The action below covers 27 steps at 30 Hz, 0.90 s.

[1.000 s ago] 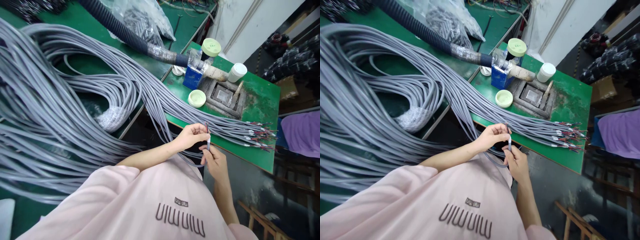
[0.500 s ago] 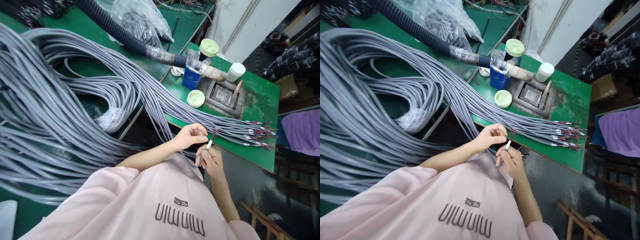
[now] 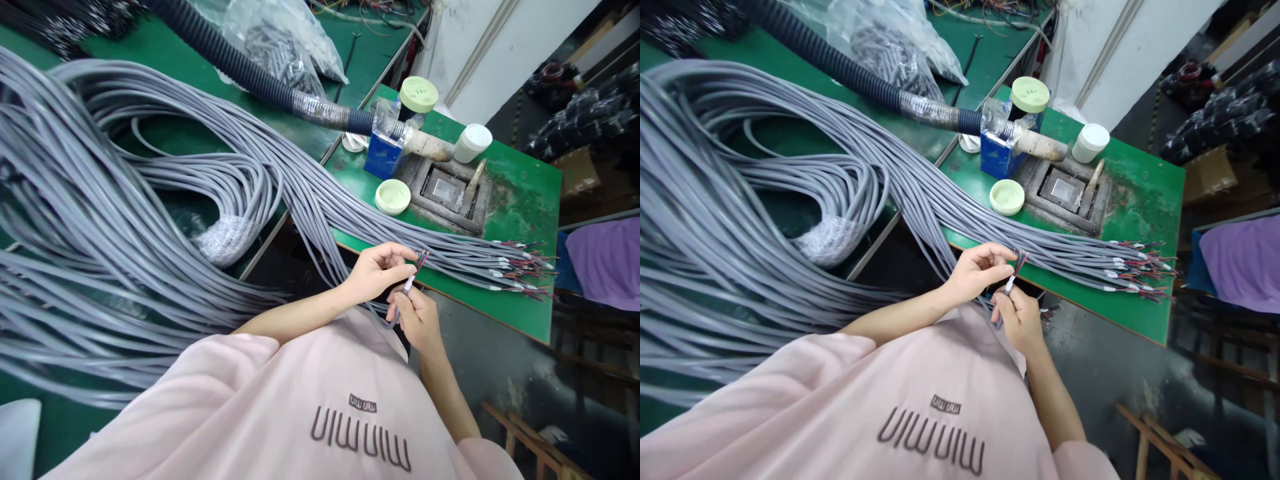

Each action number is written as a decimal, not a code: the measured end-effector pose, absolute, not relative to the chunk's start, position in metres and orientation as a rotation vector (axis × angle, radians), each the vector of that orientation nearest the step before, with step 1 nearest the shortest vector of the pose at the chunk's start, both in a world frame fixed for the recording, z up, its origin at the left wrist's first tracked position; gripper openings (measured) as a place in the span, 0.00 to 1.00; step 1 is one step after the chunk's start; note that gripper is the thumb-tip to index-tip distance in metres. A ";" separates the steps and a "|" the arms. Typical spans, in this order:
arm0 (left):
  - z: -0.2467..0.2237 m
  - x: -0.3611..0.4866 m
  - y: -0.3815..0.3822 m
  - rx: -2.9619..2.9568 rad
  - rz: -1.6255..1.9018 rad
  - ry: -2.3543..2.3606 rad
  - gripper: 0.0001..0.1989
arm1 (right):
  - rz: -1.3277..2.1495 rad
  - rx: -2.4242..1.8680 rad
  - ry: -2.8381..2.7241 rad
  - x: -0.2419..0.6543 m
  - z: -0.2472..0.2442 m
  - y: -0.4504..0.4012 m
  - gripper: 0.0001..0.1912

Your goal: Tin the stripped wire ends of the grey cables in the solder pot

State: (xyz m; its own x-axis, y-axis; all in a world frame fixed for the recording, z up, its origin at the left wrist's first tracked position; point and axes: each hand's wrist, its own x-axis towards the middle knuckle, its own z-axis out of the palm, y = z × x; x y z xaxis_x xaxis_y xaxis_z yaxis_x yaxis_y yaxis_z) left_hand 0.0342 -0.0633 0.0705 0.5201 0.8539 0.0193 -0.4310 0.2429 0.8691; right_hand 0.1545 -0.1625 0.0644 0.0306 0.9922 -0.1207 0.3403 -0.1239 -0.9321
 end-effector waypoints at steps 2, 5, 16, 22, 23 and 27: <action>0.071 0.035 -0.063 0.953 0.931 0.556 0.16 | 1.093 -1.570 -1.414 0.153 0.065 -0.162 0.14; 0.073 0.035 -0.062 0.936 0.915 0.607 0.16 | 1.074 -1.570 -1.440 0.152 0.065 -0.160 0.14; 0.073 0.031 -0.063 0.951 0.897 0.628 0.18 | 1.057 -1.597 -1.448 0.152 0.060 -0.159 0.14; 0.073 0.028 -0.062 1.102 0.893 0.666 0.14 | 1.008 -1.636 -1.503 0.151 0.061 -0.158 0.14; 0.072 0.028 -0.062 1.091 0.887 0.666 0.14 | 1.005 -1.638 -1.505 0.152 0.062 -0.158 0.14; 0.062 0.032 -0.064 0.854 0.847 0.626 0.14 | 1.032 -1.623 -1.464 0.151 0.063 -0.158 0.14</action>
